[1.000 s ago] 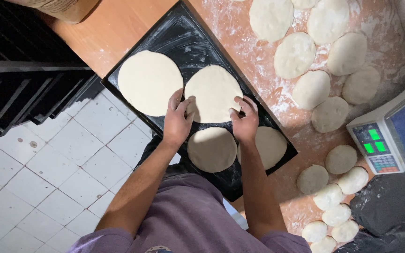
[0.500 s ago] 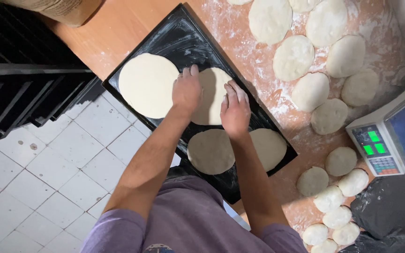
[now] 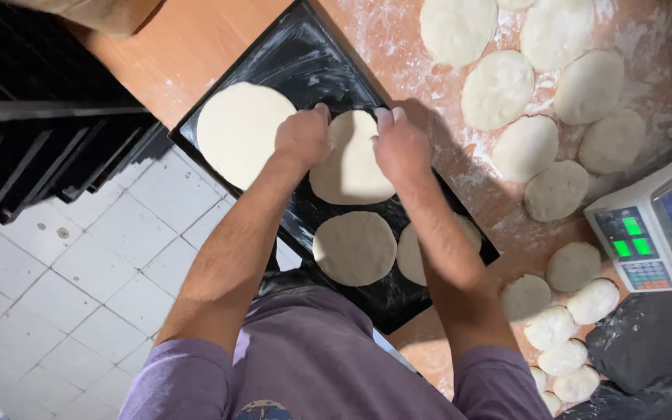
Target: Flattening dough balls into circles using a machine and placing them onto a baking tray.
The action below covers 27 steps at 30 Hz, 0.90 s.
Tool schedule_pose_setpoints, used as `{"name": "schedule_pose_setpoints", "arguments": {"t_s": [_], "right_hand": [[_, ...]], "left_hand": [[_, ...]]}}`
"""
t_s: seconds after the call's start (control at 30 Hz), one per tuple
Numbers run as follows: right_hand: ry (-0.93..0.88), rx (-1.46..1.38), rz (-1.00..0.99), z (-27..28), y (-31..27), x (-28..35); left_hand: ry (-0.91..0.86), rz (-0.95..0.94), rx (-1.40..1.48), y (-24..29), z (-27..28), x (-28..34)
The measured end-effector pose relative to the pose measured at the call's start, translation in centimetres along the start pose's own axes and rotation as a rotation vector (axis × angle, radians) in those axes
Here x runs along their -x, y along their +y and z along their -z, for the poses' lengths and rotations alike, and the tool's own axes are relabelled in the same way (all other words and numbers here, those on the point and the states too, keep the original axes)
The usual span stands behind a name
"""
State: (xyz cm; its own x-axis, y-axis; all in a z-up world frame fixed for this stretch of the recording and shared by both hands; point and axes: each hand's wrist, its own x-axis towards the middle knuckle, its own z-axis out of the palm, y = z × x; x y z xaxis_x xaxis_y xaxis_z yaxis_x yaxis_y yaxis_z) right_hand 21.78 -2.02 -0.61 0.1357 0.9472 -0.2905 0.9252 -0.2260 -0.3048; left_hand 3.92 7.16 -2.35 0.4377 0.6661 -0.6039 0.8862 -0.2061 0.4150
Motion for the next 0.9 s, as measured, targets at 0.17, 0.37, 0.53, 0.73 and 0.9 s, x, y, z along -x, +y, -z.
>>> {"name": "schedule_pose_setpoints", "arguments": {"t_s": [0.17,0.37,0.53,0.73,0.9], "right_hand": [[-0.007,0.08,0.002,-0.7,1.6,-0.9],[0.223,-0.024,0.056,-1.6,0.2,3.6],[0.212,-0.173,0.177,-1.5,-1.8,9.5],[0.312,-0.265,0.372,-2.3,-2.3,11.1],[0.29,-0.205,0.389,-1.5,-1.6,10.4]], "left_hand": [[0.087,0.02,0.031,0.0,0.8,0.5],[0.434,-0.303,-0.154,-2.7,-4.3,5.0],[0.405,-0.442,-0.183,-4.2,-6.9,10.9],[0.419,-0.739,-0.197,-2.9,-7.5,11.2],[0.39,-0.818,-0.313,-2.1,-7.7,8.9]]}}
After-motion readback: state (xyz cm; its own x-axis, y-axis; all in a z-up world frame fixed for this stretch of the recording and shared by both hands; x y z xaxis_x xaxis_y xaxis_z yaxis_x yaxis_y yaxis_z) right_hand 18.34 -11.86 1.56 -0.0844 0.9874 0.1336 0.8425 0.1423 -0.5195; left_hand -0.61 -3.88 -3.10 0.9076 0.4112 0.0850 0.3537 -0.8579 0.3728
